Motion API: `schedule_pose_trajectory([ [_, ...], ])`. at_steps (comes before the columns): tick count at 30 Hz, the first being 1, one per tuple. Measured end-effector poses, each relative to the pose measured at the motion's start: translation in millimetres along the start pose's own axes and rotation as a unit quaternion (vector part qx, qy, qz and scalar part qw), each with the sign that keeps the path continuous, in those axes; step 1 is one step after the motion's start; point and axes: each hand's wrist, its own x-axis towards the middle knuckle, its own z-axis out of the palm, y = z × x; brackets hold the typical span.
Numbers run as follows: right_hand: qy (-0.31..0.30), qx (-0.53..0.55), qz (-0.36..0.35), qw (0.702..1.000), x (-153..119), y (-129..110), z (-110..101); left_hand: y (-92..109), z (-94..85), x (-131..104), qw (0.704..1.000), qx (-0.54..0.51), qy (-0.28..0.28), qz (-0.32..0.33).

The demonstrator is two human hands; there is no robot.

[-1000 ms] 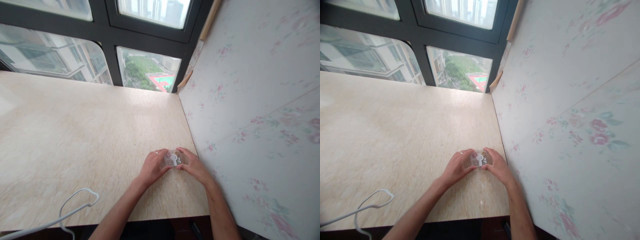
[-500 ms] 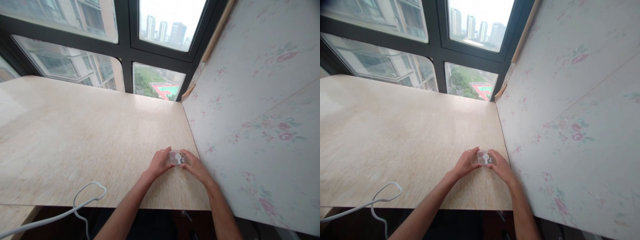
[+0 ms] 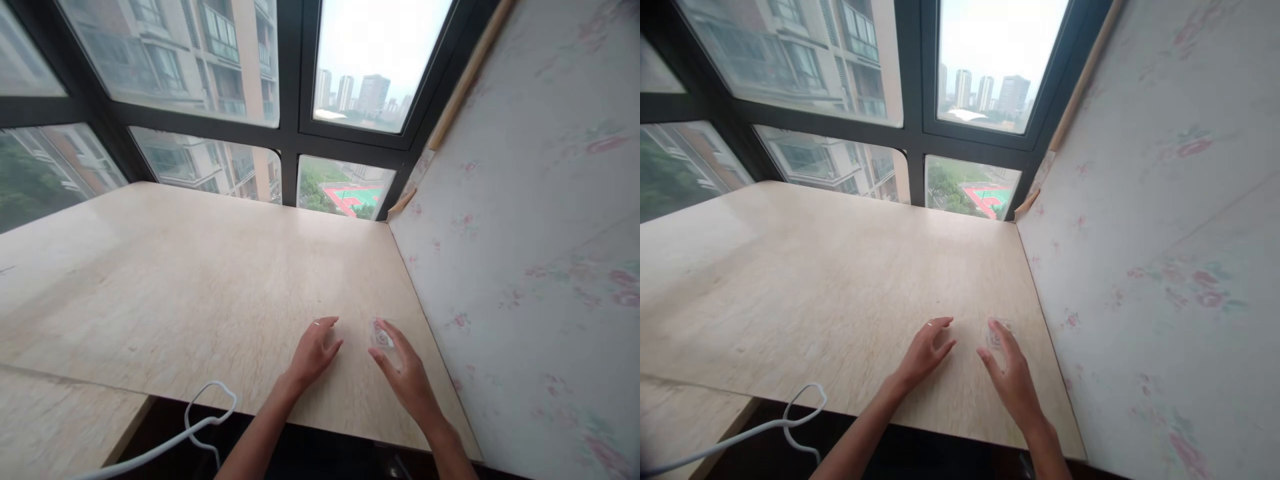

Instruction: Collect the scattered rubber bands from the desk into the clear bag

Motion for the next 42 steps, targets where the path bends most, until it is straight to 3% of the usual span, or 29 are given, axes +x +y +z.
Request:
schedule_pose_trajectory([
  [6, -0.15, 0.141, -0.014, 0.978, 2, -47, 81, -23, -70.4, -27, 0.991, -0.007, 0.106, -0.077],
  [9, -0.124, 0.132, 0.012, 0.984, 3, -50, 107, -26, -89.9, -37, 0.974, -0.074, 0.163, -0.141],
  [12, -0.092, 0.114, 0.023, 0.989, 2, -48, 115, -24, -94.0, -41, 0.956, -0.12, 0.197, -0.182],
  [22, -0.078, 0.059, -0.037, 0.995, -2, -48, 112, -24, -87.9, -39, 0.975, -0.037, 0.149, -0.159],
  [32, -0.075, 0.089, -0.04, 0.992, -3, -47, 108, -22, -87.9, -39, 0.976, -0.016, 0.153, -0.156],
  [37, -0.102, 0.138, -0.035, 0.985, -20, -44, 87, -24, -88.0, -39, 0.977, -0.015, 0.153, -0.148],
  [42, -0.111, 0.142, -0.038, 0.983, -33, -22, 41, -25, -89.0, -39, 0.978, -0.015, 0.145, -0.147],
])
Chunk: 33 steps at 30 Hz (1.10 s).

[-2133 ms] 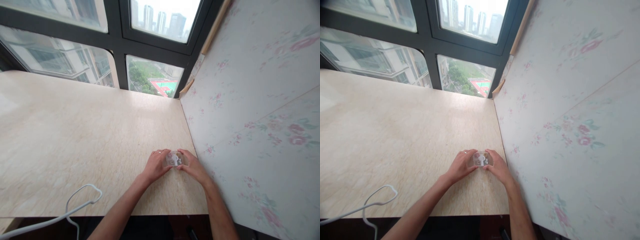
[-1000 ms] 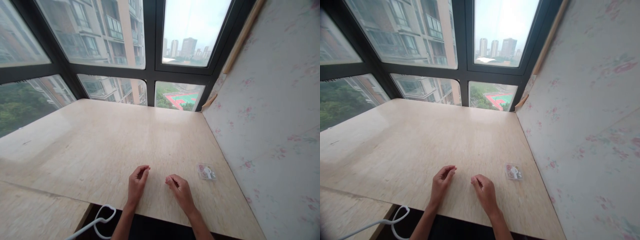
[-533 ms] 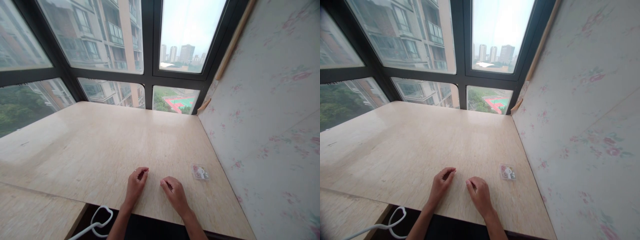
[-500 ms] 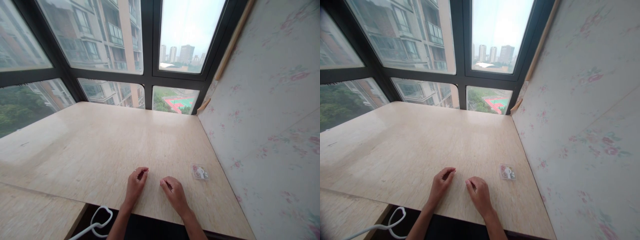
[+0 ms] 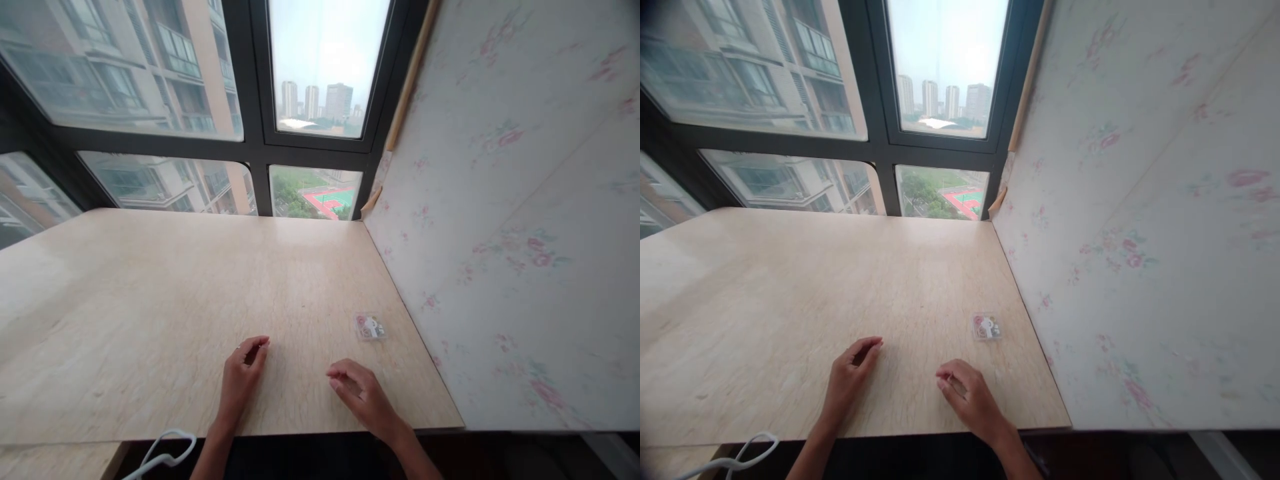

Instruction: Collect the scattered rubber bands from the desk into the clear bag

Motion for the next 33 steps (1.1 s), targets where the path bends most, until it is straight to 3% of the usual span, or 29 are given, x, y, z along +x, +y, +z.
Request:
schedule_pose_trajectory([
  [4, 0.122, -0.098, 0.033, 0.987, 3, 20, -60, 1, -0.3, 1, 1.0, 0.004, -0.004, 0.001],
  [6, 0.152, -0.134, 0.04, 0.978, 11, 33, -86, 2, -0.4, 1, 1.0, 0.008, -0.006, 0.0],
  [9, 0.097, -0.17, 0.043, 0.98, 27, 51, -107, 2, -0.3, 0, 1.0, 0.013, -0.005, -0.001],
  [12, 0.009, -0.193, 0.049, 0.98, 43, 59, -110, 1, 0.0, 0, 1.0, 0.014, -0.001, 0.002],
  [18, 0.016, -0.147, 0.024, 0.989, 68, 34, -83, 1, 0.4, -2, 1.0, -0.003, 0.0, -0.002],
  [25, -0.061, 0.016, 0.018, 0.998, 104, -14, -15, 11, -0.1, -6, 0.992, -0.121, -0.007, -0.026],
  [31, -0.123, 0.06, 0.004, 0.991, 129, -37, 35, 22, 9.3, -9, 0.933, -0.351, -0.071, -0.028],
  [33, -0.144, 0.08, 0.004, 0.986, 134, -40, 43, 23, 10.4, -7, 0.917, -0.392, -0.063, -0.045],
])
